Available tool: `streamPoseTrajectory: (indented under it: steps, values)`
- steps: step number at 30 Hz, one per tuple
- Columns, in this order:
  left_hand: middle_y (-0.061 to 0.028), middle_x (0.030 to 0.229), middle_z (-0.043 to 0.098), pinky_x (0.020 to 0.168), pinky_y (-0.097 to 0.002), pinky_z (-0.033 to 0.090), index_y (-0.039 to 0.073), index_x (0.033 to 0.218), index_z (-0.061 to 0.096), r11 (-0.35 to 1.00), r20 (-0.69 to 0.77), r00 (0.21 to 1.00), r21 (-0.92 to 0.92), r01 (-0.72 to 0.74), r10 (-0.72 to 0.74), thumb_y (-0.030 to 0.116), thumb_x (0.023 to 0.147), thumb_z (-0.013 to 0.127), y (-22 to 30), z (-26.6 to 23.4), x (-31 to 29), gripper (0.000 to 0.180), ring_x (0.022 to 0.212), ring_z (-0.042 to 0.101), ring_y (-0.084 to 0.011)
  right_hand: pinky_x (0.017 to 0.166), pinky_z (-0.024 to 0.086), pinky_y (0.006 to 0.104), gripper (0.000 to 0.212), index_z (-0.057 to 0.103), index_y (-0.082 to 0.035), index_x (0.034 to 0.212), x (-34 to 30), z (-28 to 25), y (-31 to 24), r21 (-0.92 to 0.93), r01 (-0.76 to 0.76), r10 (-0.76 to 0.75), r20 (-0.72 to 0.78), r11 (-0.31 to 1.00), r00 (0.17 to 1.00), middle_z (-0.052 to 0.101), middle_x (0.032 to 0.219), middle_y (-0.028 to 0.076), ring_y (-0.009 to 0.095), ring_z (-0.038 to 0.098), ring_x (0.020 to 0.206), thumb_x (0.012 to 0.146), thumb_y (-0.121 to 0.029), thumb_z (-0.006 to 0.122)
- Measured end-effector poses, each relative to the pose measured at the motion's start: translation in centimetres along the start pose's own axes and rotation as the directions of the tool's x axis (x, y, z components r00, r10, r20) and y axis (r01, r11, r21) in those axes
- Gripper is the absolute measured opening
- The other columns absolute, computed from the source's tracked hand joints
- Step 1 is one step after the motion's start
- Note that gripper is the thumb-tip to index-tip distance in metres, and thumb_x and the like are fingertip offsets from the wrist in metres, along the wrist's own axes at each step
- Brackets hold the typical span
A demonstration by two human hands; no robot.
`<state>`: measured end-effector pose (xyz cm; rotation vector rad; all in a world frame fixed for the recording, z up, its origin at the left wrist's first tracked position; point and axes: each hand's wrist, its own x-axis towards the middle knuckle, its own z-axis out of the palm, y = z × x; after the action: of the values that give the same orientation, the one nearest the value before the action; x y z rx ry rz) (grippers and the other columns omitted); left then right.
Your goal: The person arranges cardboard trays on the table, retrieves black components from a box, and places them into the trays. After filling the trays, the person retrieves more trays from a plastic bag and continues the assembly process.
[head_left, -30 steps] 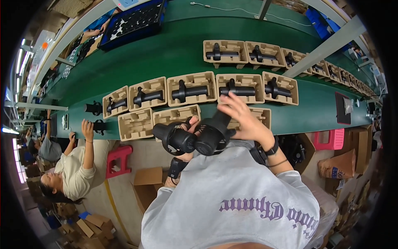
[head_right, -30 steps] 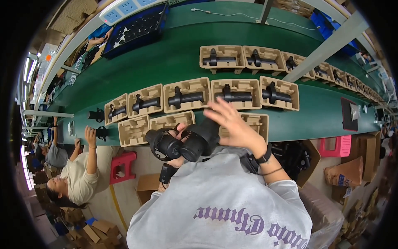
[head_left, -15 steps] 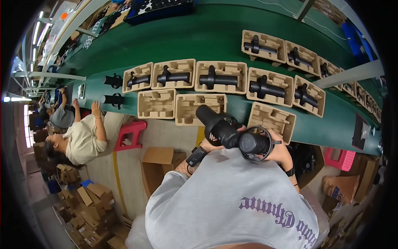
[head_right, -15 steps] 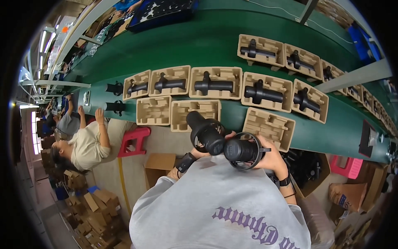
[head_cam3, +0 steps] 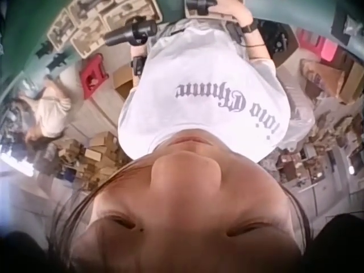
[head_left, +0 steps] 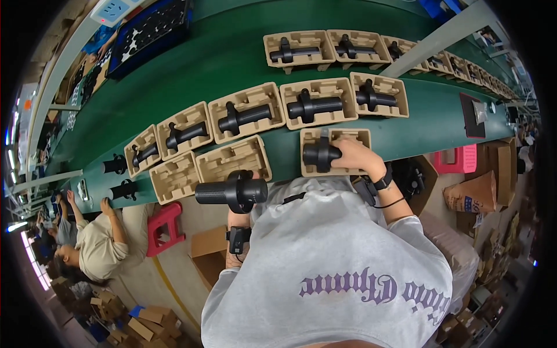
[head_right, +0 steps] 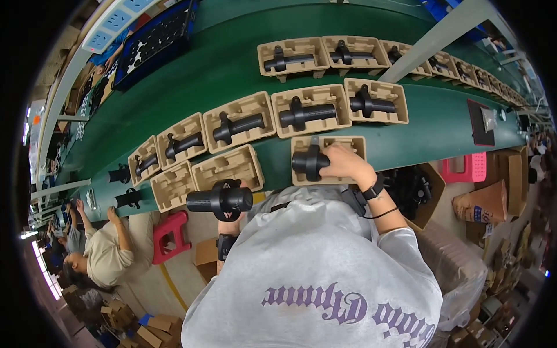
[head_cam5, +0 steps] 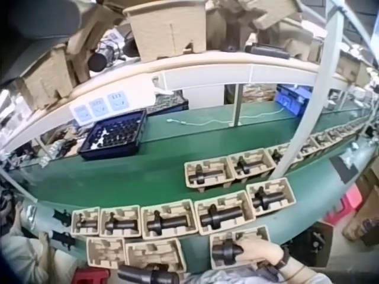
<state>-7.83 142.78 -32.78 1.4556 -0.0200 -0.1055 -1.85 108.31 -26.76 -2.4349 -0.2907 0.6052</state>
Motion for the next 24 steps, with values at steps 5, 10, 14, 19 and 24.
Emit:
streamPoseTrajectory:
  steps: [5, 10, 14, 19, 24]
  values:
    - [-0.0072, 0.101, 0.061, 0.078, -0.0275, 0.049, 0.002, 0.109, 0.054, 0.924, -0.158, 0.976, -0.373, 0.082, -0.151, 0.009, 0.076, 0.067, -1.0, 0.8, -1.2, 0.035, 0.091, 0.061, -0.0184, 0.094, 0.037, 0.0449, 0.031, 0.061, 0.002, 0.099, 0.7, 2.0, -0.2, -0.003, 0.041, -0.037, -0.477, 0.999, 0.878, 0.052, 0.116, 0.016, 0.035, 0.044, 0.111, 0.071, -0.011, 0.059]
    - [-0.0067, 0.114, 0.058, 0.090, -0.0338, 0.042, 0.003, 0.116, 0.053, 0.914, -0.061, 0.942, 0.228, 0.336, -0.331, 0.012, 0.079, 0.065, 4.8, 1.5, -2.1, 0.040, 0.106, 0.053, -0.0222, 0.104, 0.018, 0.0591, 0.034, 0.063, -0.001, 0.104, -0.5, 5.1, -0.8, -0.293, 0.035, -0.130, -0.310, 0.955, 0.942, 0.029, 0.142, 0.013, 0.036, 0.015, 0.135, 0.073, -0.013, 0.061]
    - [-0.0055, 0.108, 0.060, 0.085, -0.0317, 0.044, 0.003, 0.112, 0.055, 0.949, 0.014, 0.953, -0.089, 0.303, -0.303, 0.015, 0.081, 0.063, 3.3, 0.9, -1.8, 0.034, 0.098, 0.056, -0.0190, 0.105, 0.014, 0.0608, 0.036, 0.063, -0.002, 0.106, 0.0, 4.7, -0.5, -0.379, 0.041, -0.142, -0.241, 0.924, 0.960, 0.031, 0.141, 0.012, 0.034, 0.014, 0.136, 0.072, -0.016, 0.062]
    - [-0.0046, 0.096, 0.064, 0.076, -0.0280, 0.050, 0.004, 0.106, 0.059, 0.663, 0.083, 0.920, -0.668, 0.337, -0.384, 0.025, 0.088, 0.055, 2.4, 1.6, -1.1, 0.028, 0.086, 0.061, -0.0161, 0.105, 0.011, 0.0607, 0.029, 0.065, -0.002, 0.096, 1.4, 4.9, -1.5, -0.552, -0.025, -0.119, -0.224, 0.834, 0.967, 0.035, 0.136, 0.014, 0.034, 0.013, 0.137, 0.072, -0.017, 0.061]
    - [-0.0060, 0.111, 0.057, 0.087, -0.0310, 0.042, 0.002, 0.115, 0.053, 0.454, 0.036, 0.789, -0.801, 0.390, -0.613, 0.009, 0.077, 0.068, 2.5, 1.1, -2.1, 0.042, 0.100, 0.053, -0.0150, 0.106, 0.018, 0.0563, 0.037, 0.062, -0.003, 0.106, 1.4, 3.2, -4.5, -0.550, 0.009, -0.049, -0.057, 0.835, 0.997, 0.036, 0.137, 0.015, 0.033, 0.017, 0.136, 0.072, -0.020, 0.063]
